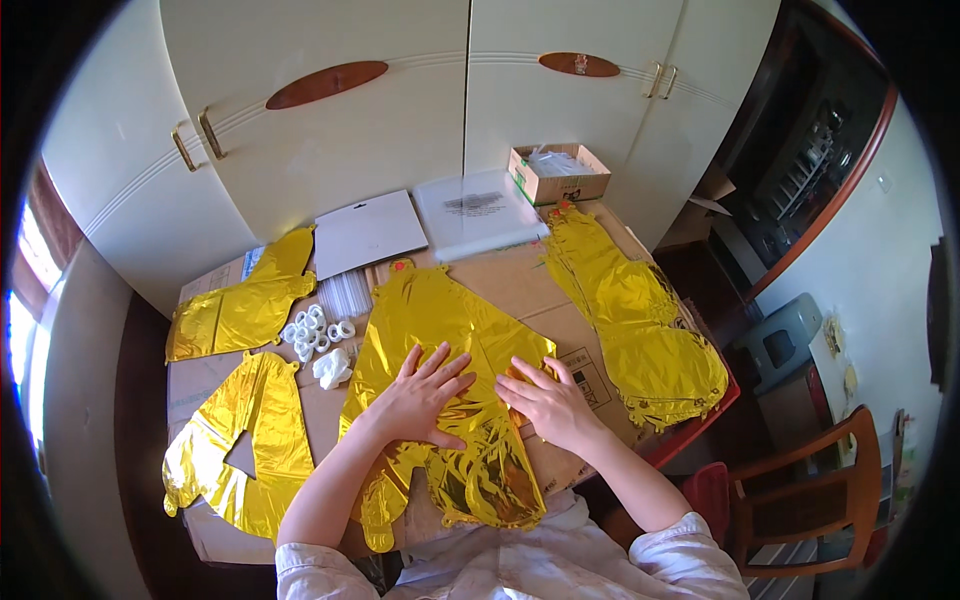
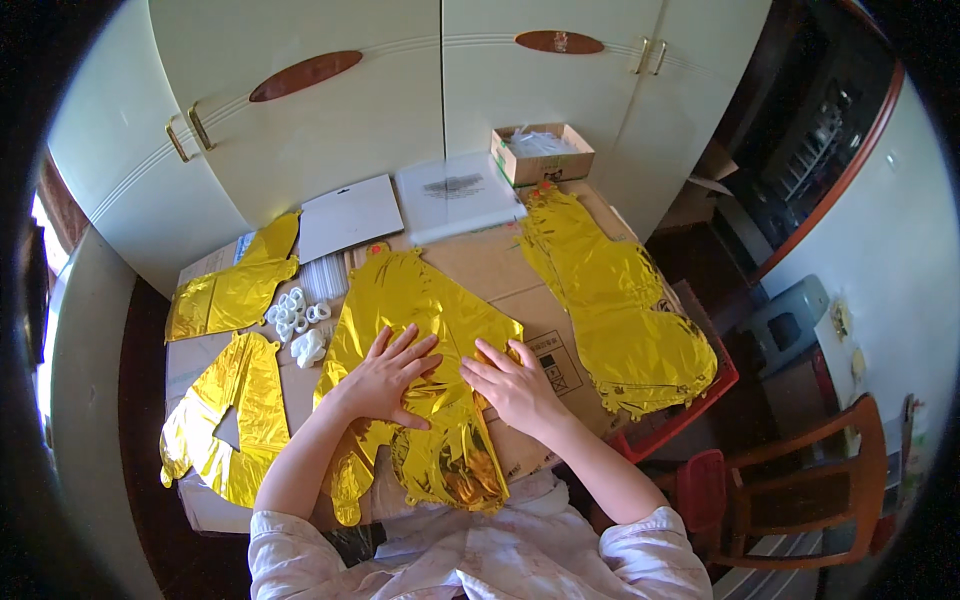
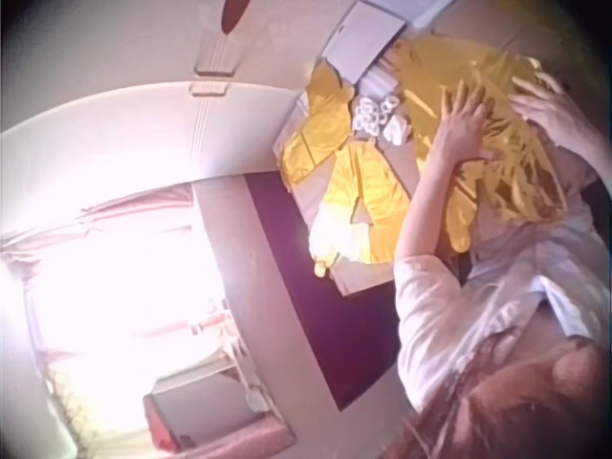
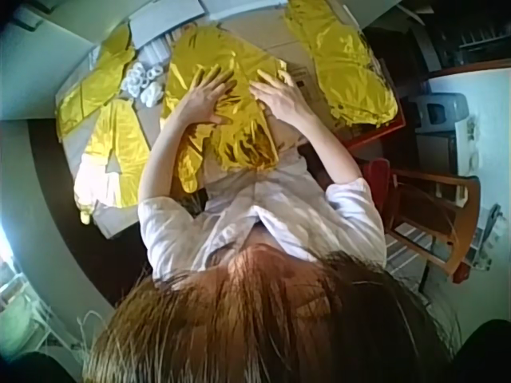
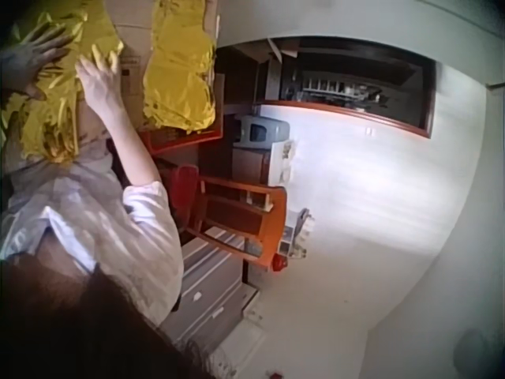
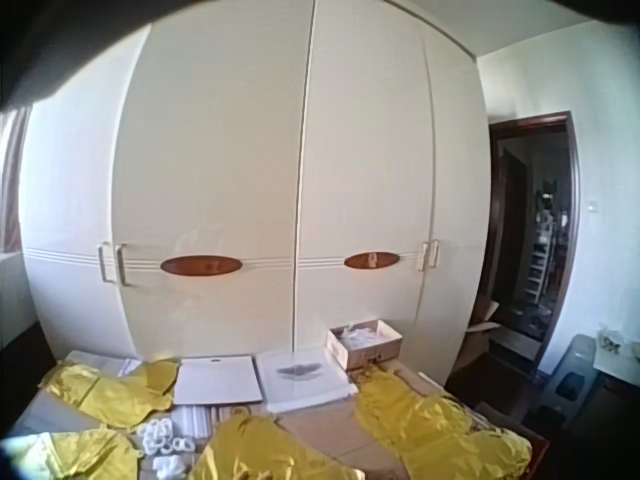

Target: Folding and organizing gold-colored metallic foil sheets on a workspace.

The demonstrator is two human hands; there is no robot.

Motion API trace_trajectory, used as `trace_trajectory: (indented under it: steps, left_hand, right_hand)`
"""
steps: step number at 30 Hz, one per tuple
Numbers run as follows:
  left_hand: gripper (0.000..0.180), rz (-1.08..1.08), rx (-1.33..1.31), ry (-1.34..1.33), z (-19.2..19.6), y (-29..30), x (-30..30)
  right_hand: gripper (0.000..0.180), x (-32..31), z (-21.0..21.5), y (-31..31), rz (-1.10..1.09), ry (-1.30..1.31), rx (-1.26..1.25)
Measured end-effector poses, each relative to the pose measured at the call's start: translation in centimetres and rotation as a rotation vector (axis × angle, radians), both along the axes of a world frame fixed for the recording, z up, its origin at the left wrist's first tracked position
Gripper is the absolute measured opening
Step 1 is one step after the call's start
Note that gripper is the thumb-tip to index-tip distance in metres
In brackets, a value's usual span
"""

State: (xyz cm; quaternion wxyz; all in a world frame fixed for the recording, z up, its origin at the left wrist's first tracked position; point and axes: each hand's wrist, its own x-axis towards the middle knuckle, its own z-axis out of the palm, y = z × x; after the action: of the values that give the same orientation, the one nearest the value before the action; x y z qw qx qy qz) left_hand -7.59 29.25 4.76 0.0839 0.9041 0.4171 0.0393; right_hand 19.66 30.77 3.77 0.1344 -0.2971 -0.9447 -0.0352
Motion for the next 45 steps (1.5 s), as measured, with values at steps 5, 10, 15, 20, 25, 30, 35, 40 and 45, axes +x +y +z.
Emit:
trace_trajectory:
  steps: [5, 10, 15, 20, 25, 30, 35, 40, 45]
  left_hand:
    - [0.108, -0.009, -0.009, 0.004, 0.1, 0.0, 0.0]
    - [0.107, -0.009, -0.021, 0.007, 0.1, 0.0, 0.1]
    - [0.107, -0.005, -0.019, -0.002, 0.0, 0.0, 0.0]
    - [0.107, -0.001, -0.029, -0.015, 0.2, 0.0, 0.0]
    - [0.107, -0.003, -0.034, -0.029, 0.0, 0.0, 0.0]
    - [0.107, 0.002, -0.024, -0.022, -0.1, -0.1, -0.1]
    - [0.108, -0.008, 0.001, -0.017, -0.4, 0.0, -0.1]
    - [0.100, -0.006, 0.055, -0.040, -0.2, -0.2, 0.1]
    - [0.084, -0.025, 0.171, 0.013, 1.6, -1.2, 2.1]
  right_hand:
    - [0.031, 0.2, 0.1, 1.1, 0.104, 0.003, -0.006]
    - [0.017, -0.2, 0.8, 3.8, 0.148, 0.165, -0.232]
    - [0.010, -1.7, -0.1, 5.8, 0.151, 0.226, -0.281]
    - [0.020, -1.9, -0.9, 6.3, 0.145, 0.251, -0.245]
    - [0.045, -1.5, -0.6, 6.8, 0.137, 0.147, -0.220]
    - [0.072, -2.3, 1.3, 7.2, 0.109, -0.091, -0.269]
    - [0.091, -3.5, 2.7, 7.9, 0.068, -0.283, -0.305]
    - [0.093, -3.4, 2.5, 8.0, 0.078, -0.290, -0.330]
    - [0.096, -3.7, 2.8, 7.6, 0.049, -0.321, -0.340]
